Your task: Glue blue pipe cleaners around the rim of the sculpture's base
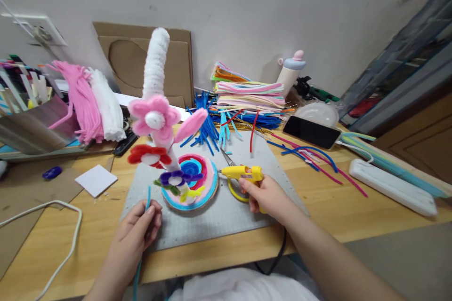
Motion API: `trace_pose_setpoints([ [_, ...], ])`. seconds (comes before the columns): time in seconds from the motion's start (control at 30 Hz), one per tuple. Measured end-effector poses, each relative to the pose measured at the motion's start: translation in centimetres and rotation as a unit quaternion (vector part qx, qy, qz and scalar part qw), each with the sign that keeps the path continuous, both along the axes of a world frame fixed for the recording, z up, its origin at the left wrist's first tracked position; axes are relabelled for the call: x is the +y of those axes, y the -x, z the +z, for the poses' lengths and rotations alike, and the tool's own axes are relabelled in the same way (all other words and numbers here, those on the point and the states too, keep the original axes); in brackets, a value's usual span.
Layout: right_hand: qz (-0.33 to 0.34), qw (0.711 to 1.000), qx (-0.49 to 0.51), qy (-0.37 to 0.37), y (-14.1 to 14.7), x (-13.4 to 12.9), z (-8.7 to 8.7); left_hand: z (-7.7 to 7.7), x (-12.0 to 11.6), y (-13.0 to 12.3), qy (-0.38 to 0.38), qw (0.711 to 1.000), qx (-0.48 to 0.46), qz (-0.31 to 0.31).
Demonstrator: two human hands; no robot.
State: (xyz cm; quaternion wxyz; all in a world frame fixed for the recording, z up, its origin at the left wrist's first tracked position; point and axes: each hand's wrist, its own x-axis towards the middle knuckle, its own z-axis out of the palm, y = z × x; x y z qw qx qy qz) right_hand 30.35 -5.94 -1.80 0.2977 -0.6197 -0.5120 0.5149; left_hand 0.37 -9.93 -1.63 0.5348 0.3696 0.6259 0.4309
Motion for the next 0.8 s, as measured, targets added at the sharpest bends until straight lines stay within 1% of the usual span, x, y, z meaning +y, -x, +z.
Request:
trace_pose_setpoints([
  [0.17,-0.005,1.000,0.001,0.001,0.00,-0.57,0.37,-0.09,-0.01,0.01,0.002,1.000,-0.011,0.005],
  [0.43,-0.009,1.000,0.000,0.003,0.21,0.00,0.01,-0.30,-0.08,0.08,-0.006,1.000,-0.020,0.006],
  [0.8,-0.010,1.000,-0.021,-0.010,0.28,0.02,0.02,-0.05,-0.07,-0.17,-0.006,1.000,-0.005,0.000],
])
